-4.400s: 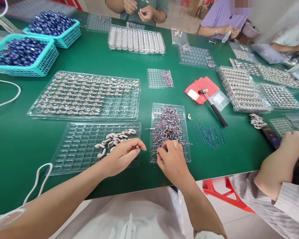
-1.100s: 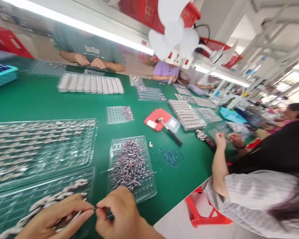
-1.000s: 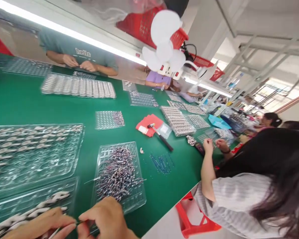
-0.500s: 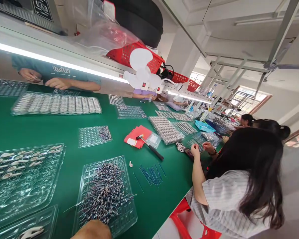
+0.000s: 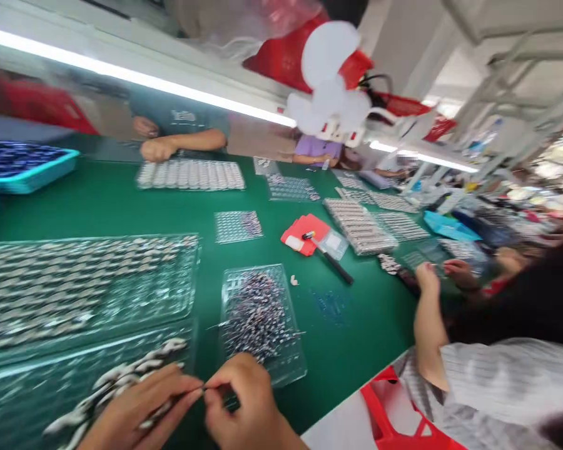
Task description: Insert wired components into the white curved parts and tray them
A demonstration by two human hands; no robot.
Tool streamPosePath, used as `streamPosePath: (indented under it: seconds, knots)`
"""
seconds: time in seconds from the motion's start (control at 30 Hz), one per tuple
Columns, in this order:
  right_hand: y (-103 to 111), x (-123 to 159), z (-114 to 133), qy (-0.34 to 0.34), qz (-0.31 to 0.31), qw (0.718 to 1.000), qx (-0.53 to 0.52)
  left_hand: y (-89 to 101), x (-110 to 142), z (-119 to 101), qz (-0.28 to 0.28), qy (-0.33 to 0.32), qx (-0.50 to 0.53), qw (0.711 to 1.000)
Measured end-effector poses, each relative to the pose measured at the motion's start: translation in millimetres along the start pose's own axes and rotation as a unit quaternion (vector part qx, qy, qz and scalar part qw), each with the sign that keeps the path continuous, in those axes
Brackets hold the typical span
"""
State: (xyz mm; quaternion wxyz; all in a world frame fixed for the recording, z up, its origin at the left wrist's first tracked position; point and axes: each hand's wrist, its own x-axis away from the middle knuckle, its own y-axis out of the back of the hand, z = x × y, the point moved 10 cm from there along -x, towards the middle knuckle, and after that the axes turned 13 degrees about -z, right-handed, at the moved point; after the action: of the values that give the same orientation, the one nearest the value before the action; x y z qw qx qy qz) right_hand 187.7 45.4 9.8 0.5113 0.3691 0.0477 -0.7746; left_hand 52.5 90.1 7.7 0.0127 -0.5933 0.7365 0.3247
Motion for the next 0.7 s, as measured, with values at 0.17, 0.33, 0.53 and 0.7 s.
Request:
streamPosePath:
  seconds: [0.17,0.33,0.53,0.7]
  knots:
    - [-1.4,-5.4,3.0,-0.029,0.05,0.997,-0.042,-7.4,-4.6,-13.5,0.077,0.092,0.009,0.993]
    - [2.6,-3.1,1.9,-0.031,0.041,0.997,-0.049,-7.8,-4.1,-5.8,0.063,0.153,0.052,0.985]
    - [5.9,-2.4,0.1,-0.038,0.03,0.997,-0.054,-7.8,-3.5,-7.8,0.062,0.146,0.073,0.985]
    - [6.0,-1.4,-3.8,-0.068,0.034,0.994,-0.082,-7.0,-3.4,-8.6,0.059,0.141,0.086,0.984]
